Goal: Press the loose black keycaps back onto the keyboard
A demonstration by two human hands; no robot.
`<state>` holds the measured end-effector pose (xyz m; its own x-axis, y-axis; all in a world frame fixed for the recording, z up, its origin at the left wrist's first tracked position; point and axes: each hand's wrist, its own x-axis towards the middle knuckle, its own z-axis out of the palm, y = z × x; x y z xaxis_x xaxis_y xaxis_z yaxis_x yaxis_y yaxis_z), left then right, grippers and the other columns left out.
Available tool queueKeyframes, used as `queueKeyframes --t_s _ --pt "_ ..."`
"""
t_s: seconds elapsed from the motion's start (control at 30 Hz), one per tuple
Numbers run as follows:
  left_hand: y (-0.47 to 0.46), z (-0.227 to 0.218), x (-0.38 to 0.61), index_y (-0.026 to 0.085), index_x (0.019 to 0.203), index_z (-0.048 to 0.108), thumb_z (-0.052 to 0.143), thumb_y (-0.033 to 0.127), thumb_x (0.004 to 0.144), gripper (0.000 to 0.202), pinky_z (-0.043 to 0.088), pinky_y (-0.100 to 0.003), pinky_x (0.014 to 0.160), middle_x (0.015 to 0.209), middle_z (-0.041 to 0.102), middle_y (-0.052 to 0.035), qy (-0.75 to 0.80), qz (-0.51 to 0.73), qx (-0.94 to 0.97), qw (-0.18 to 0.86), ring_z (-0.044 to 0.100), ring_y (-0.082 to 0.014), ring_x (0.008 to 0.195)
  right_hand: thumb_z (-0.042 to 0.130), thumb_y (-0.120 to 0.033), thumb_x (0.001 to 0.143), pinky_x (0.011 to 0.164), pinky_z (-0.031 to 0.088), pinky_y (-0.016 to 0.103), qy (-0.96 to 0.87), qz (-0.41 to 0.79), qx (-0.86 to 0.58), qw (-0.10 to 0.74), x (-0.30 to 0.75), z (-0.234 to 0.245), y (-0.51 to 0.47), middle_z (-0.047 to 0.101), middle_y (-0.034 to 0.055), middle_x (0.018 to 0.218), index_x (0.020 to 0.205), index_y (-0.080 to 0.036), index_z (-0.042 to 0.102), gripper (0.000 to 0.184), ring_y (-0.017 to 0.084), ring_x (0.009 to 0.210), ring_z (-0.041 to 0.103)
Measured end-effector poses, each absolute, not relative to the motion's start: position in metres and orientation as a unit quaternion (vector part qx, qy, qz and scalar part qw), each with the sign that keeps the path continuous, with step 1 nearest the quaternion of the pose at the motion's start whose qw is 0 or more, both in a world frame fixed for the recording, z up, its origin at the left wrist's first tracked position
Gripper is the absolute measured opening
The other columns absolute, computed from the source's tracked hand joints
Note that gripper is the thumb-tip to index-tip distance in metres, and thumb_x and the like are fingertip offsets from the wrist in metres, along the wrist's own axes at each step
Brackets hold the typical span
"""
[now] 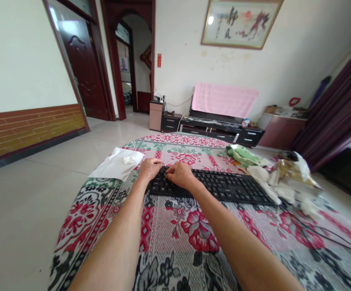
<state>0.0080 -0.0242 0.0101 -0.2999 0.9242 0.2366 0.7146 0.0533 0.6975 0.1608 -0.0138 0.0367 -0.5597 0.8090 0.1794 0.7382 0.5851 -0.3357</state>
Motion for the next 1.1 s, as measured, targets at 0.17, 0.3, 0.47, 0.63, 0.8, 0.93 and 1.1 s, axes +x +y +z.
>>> queueKeyframes --t_s 0.17,0.3,0.47,0.63,0.8,0.93,1.1 --pt "-0.024 0.013 0.009 0.021 0.087 0.073 0.056 0.025 0.072 0.023 0.044 -0.026 0.078 0.091 0.072 -0.0030 0.707 0.380 0.578 0.147 0.064 -0.0184 0.088 0.060 -0.026 0.068 0.065 0.043 0.020 -0.864 0.111 -0.479 0.108 0.152 0.045 -0.010 0.073 0.0008 0.079 0.086 -0.024 0.075 0.023 0.015 0.076 0.064" --pt "-0.024 0.014 0.006 0.019 0.086 0.073 0.060 0.026 0.069 0.022 0.045 -0.025 0.074 0.085 0.072 -0.0038 0.692 0.375 0.589 0.183 0.063 -0.0182 0.082 0.060 -0.026 0.068 0.063 0.043 0.021 -0.870 0.093 -0.476 0.091 0.148 0.050 -0.011 0.073 0.0024 0.081 0.087 -0.024 0.075 0.025 0.016 0.076 0.065" --pt "-0.026 0.015 0.000 0.017 0.096 0.070 0.065 0.025 0.063 0.035 0.045 -0.024 0.066 0.089 0.071 -0.0037 0.656 0.374 0.602 0.257 0.063 -0.0165 0.077 0.058 -0.024 0.067 0.063 0.043 0.021 -0.878 0.068 -0.466 0.084 0.146 0.052 -0.014 0.073 0.0040 0.081 0.088 -0.023 0.075 0.027 0.017 0.074 0.065" --pt "-0.030 0.020 -0.006 0.019 0.099 0.070 0.066 0.028 0.060 0.040 0.046 -0.025 0.069 0.091 0.070 -0.0026 0.648 0.331 0.632 0.265 0.062 -0.0174 0.079 0.058 -0.025 0.068 0.062 0.042 0.021 -0.881 0.070 -0.462 0.077 0.146 0.053 -0.014 0.073 0.0062 0.078 0.085 -0.021 0.076 0.025 0.017 0.073 0.064" --pt "-0.031 0.023 -0.007 0.020 0.097 0.070 0.068 0.027 0.057 0.041 0.045 -0.025 0.075 0.096 0.070 -0.0020 0.662 0.277 0.652 0.247 0.061 -0.0190 0.088 0.054 -0.024 0.073 0.056 0.039 0.021 -0.889 0.087 -0.441 0.089 0.148 0.053 -0.012 0.071 0.0072 0.072 0.081 -0.018 0.076 0.025 0.015 0.065 0.062" --pt "-0.031 0.024 -0.007 0.022 0.100 0.070 0.066 0.026 0.059 0.041 0.046 -0.024 0.074 0.095 0.070 -0.0001 0.663 0.267 0.647 0.264 0.062 -0.0183 0.088 0.052 -0.024 0.074 0.054 0.037 0.021 -0.879 0.105 -0.456 0.092 0.150 0.054 -0.014 0.071 0.0076 0.074 0.085 -0.017 0.075 0.027 0.015 0.065 0.061" --pt "-0.031 0.024 -0.007 0.023 0.100 0.070 0.066 0.024 0.059 0.042 0.045 -0.024 0.076 0.096 0.070 0.0009 0.664 0.268 0.645 0.268 0.062 -0.0178 0.087 0.050 -0.024 0.075 0.056 0.039 0.020 -0.874 0.115 -0.468 0.067 0.149 0.057 -0.014 0.072 0.0078 0.082 0.093 -0.016 0.074 0.031 0.016 0.071 0.063"
